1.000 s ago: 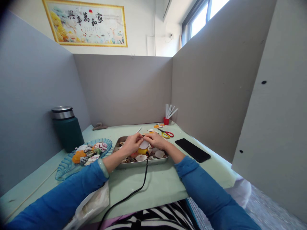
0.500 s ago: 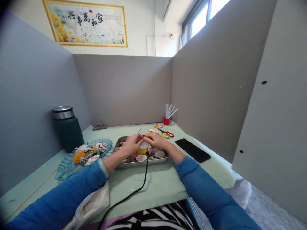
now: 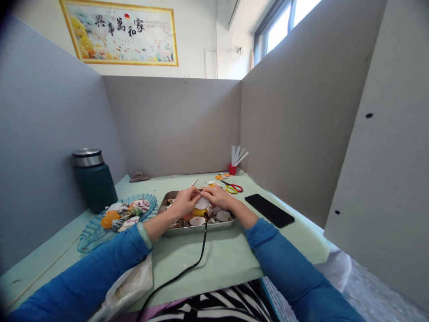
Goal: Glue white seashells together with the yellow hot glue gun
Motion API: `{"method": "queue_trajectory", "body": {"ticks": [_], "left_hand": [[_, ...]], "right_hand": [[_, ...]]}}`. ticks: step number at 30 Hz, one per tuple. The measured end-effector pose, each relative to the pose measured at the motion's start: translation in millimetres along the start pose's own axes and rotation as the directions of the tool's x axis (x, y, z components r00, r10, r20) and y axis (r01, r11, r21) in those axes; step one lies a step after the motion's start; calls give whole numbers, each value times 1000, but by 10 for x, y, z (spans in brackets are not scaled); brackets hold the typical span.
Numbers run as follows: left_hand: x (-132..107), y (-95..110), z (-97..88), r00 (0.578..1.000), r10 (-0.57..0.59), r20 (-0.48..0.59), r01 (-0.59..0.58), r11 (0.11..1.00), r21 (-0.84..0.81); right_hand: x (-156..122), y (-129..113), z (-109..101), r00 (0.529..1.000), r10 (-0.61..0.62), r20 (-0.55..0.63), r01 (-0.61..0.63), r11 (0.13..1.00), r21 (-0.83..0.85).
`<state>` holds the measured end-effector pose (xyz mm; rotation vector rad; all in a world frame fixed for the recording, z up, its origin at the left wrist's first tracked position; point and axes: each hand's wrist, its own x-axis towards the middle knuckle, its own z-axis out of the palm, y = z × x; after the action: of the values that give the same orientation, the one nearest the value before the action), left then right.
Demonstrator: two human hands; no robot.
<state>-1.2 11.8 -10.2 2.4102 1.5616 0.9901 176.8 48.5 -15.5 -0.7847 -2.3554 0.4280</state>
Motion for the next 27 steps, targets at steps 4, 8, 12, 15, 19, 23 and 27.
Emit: {"method": "queue_trajectory", "body": {"ticks": [4,8,12,15,19,23,27], "left_hand": [[1,-6,7,1000,7,-8,-7,1000,7],[1,-8,6,1000,14,-6,-14,1000,7],[-1,8,-5,1000,-2,-2,2,1000,16],[0,15,-9,1000,-17,0,17,1000,18],[0,13,-11,1000,-11,-9,11,1000,7],[-3,13,-16,1000,-10,0,10,1000,17],[-6,14,-20,1000,-3,4,3,1000,24]], "right_hand": [[-3,-3,-2,1000,3,2,-3,1000,8],[-9,-9,-5,1000,5,5,-5,1000,-2],[-10,-14,-9,1000,3,8,-3,1000,-15],[-8,-19,-9,1000,5,4,-5,1000,-19],[-3,-27,-9,1000,-1,-5,1,999,-35],[-1,-30,-9,1000,-3,-10,3,999,-49],[-5,-32,-9,1000,4,1,-4,999,-36]]}}
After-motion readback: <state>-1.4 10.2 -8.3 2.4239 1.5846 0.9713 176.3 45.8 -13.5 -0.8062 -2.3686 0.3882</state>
